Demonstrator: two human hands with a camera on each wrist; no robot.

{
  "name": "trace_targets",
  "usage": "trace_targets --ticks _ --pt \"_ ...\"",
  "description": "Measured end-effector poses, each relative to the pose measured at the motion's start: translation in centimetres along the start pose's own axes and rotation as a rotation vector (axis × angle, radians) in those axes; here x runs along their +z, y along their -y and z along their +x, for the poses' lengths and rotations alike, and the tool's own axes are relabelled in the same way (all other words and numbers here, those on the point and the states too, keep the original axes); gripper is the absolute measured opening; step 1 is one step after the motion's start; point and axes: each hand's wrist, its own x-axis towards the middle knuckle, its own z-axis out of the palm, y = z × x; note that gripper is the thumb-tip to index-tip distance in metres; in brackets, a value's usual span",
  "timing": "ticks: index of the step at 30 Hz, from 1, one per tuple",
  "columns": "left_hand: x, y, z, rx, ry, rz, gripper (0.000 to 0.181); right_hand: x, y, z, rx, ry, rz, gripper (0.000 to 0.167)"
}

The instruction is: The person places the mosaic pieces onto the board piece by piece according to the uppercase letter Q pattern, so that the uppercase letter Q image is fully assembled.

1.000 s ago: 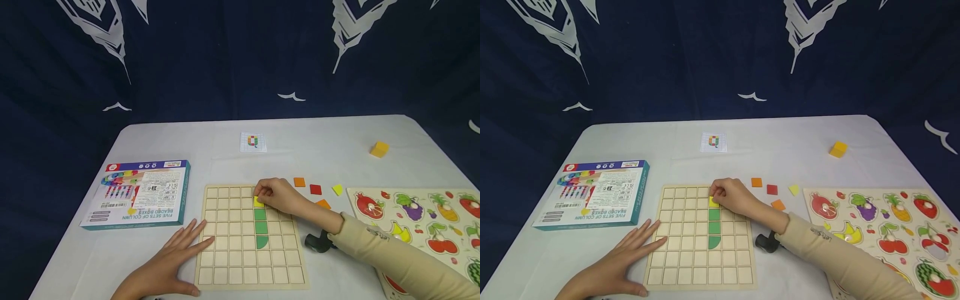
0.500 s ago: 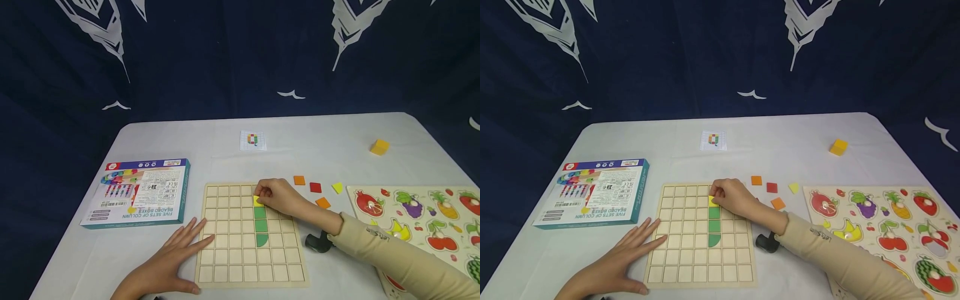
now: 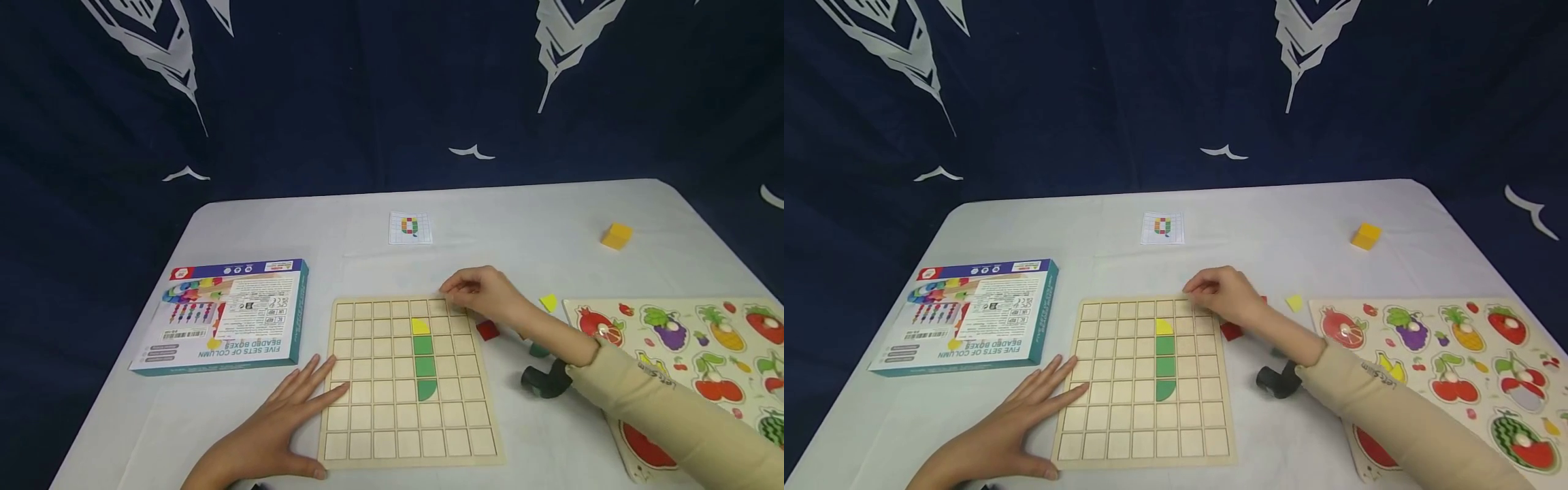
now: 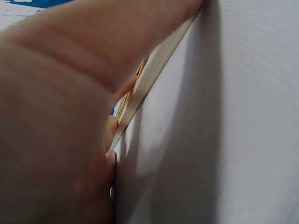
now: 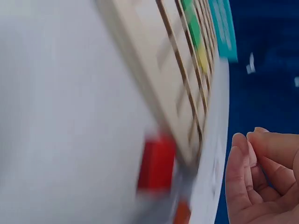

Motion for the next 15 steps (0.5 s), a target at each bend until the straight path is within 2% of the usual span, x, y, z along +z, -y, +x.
trace_targets --ticks 4,7,10,15 --pt "0.0 0.1 0.0 -0.005 0.003 0.006 0.102 -2.9 -1.4 0.1 0.139 -0.04 0.046 0.022" --pt "0.0 0.1 0.0 -0.001 0.001 0.002 0.102 -4.3 -2.5 -0.1 0.214 -0.046 0.053 0.026" --pt "0.0 0.1 0.0 -0.001 0.002 -0.002 0.102 -4.8 -3.4 -0.2 0.236 -0.044 0.006 0.026" --pt "0.0 0.0 0.0 -0.008 0.005 -0.019 0.102 -4.6 -4.2 -0.2 0.191 -0.039 -0.166 0.024"
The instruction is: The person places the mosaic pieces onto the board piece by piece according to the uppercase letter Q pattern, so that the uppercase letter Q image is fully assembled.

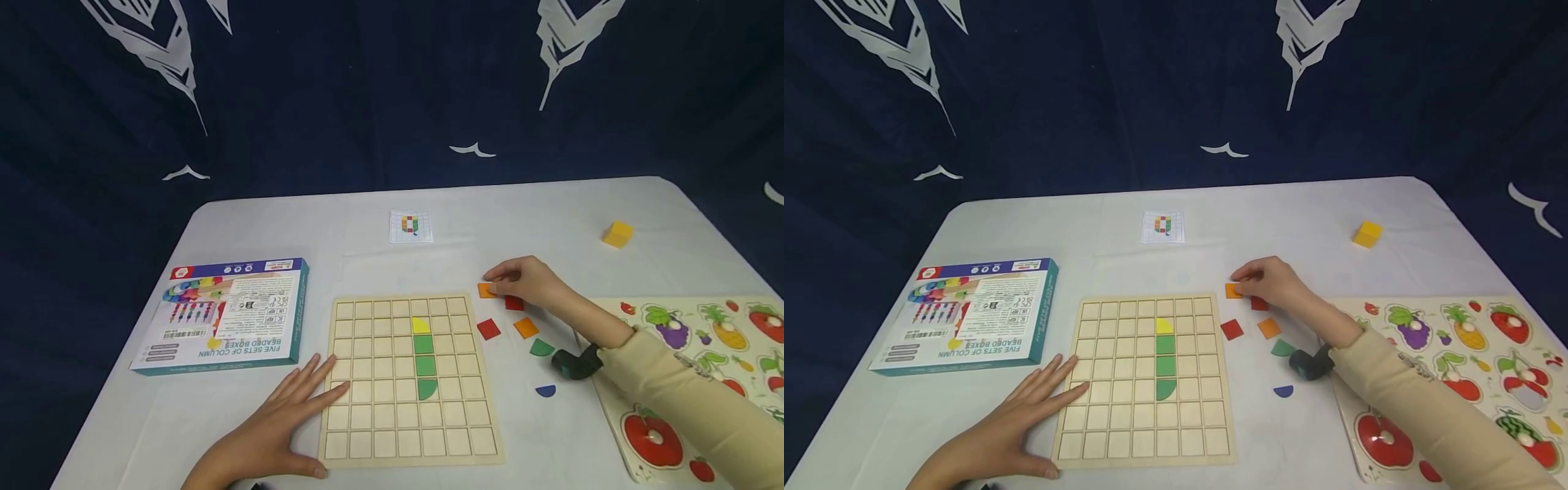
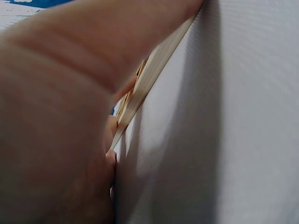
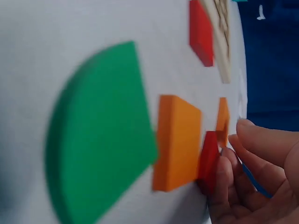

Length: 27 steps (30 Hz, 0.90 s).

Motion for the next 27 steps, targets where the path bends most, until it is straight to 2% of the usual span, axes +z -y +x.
trace_targets --ticks 5,11,18,21,27 --pt "0.0 -0.1 0.0 -0.019 0.007 -0.009 0.102 0.7 0.3 0.1 -0.092 -0.032 -0.121 0.021" --pt "-0.1 -0.1 -0.1 -0.018 0.01 -0.002 0.102 0.7 0.6 -0.1 -0.129 -0.038 -0.124 0.019" --pt "-0.1 -0.1 -0.1 -0.005 0.011 -0.002 0.101 0.3 1.1 -0.4 -0.12 -0.061 -0.028 0.005" --pt "-0.1 -0.1 -0.1 -0.01 0.015 -0.003 0.101 0.4 1.7 -0.4 -0.127 -0.054 0.03 0.005" --pt "0.0 -0.1 -0.1 -0.039 0.022 -0.003 0.101 1.8 3.9 -0.3 -0.127 0.013 0.193 0.007"
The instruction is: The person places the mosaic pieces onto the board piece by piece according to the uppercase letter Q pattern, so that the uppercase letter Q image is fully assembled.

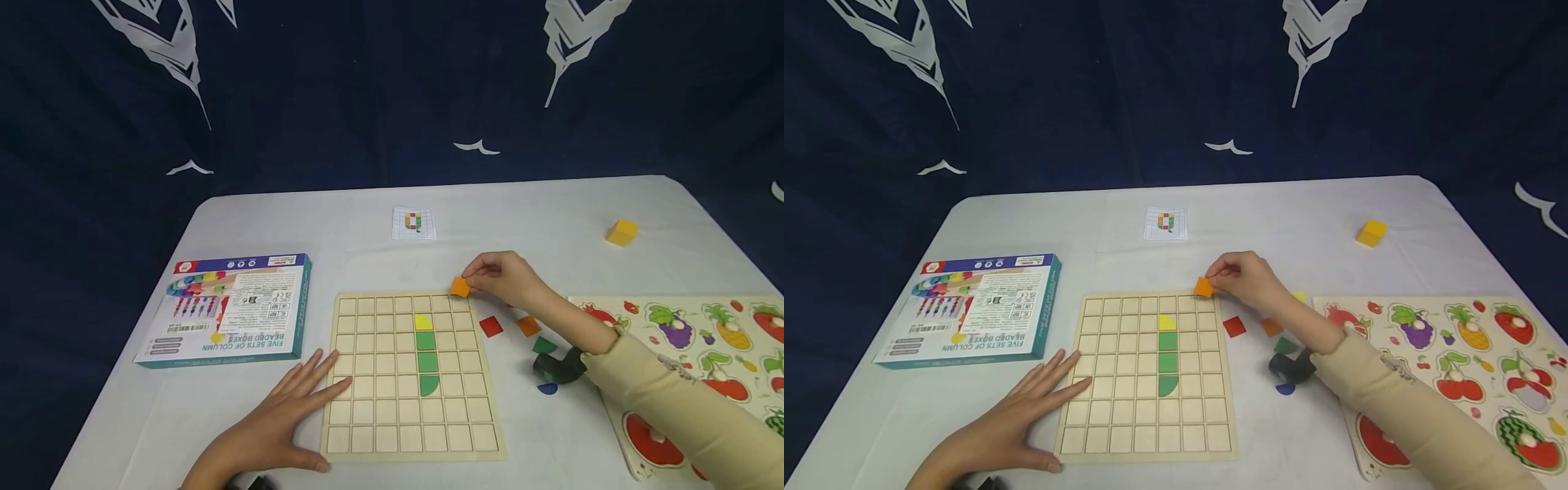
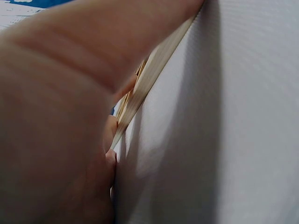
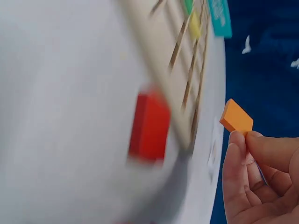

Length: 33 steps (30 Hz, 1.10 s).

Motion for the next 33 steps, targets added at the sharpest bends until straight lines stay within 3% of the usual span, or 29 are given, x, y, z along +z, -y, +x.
trace_targets --ticks 5,10,14,20,33 --pt "0.0 0.1 0.0 0.005 -0.004 0.003 0.101 2.9 2.0 0.1 -0.022 0.077 0.153 0.006" --pt "0.0 0.1 0.0 -0.005 0.003 -0.005 0.101 6.1 3.9 0.0 -0.09 0.171 0.196 0.005" --pt "0.0 0.1 0.1 -0.007 0.011 -0.009 0.101 8.2 4.6 0.0 -0.154 0.226 0.168 0.007" --pt "0.0 0.2 0.2 -0.015 0.021 -0.009 0.101 9.9 4.3 0.0 -0.231 0.241 0.078 0.011" --pt "-0.1 -0.1 0.1 -0.029 0.018 -0.011 0.102 10.2 4.4 0.0 -0.375 0.234 -0.059 0.017"
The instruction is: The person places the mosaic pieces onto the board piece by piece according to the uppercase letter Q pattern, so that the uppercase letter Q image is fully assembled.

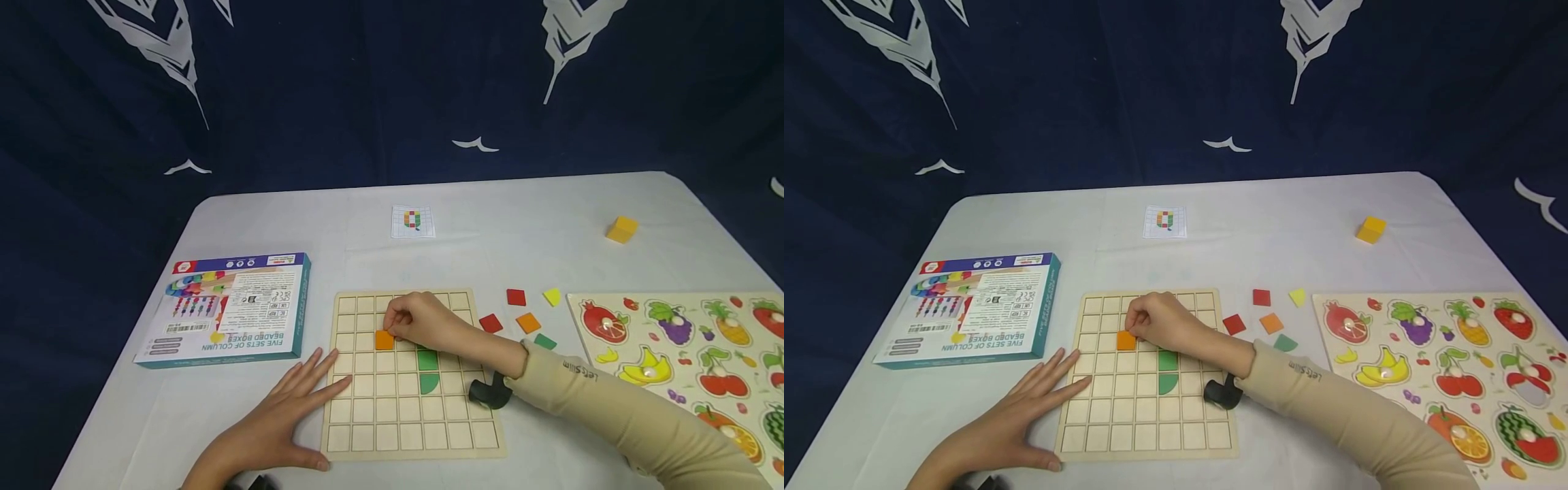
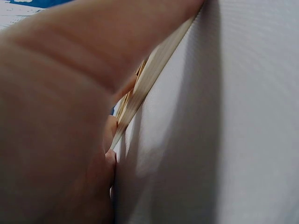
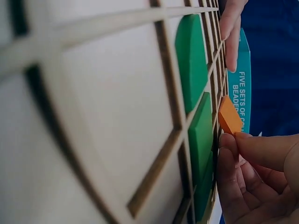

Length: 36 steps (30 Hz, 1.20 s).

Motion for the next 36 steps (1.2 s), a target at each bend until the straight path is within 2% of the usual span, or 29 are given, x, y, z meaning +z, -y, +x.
trace_targets --ticks 11,16,20,26,30,36 --pt "0.1 0.0 -0.1 0.01 -0.005 0.009 0.101 -0.2 0.1 0.2 0.016 0.013 -0.052 0.014" --pt "0.1 0.1 -0.1 0.021 -0.009 0.002 0.1 -1.1 0.0 -0.3 0.033 0.004 -0.032 0.006" --pt "0.2 0.1 0.0 0.028 -0.009 -0.007 0.1 -3.4 -1.1 -1.6 0.098 -0.026 0.03 0.007" --pt "0.1 0.1 0.0 0.023 -0.003 -0.01 0.102 -8.7 -3.6 -5.4 0.311 -0.122 0.11 0.018" --pt "0.0 0.1 -0.1 0.014 0.002 -0.008 0.101 -11.6 -4.8 -7.8 0.43 -0.173 0.044 0.024" --pt "0.0 0.1 -0.1 0.014 -0.002 -0.007 0.103 -13.3 -6.3 -9.5 0.477 -0.165 -0.066 0.025"
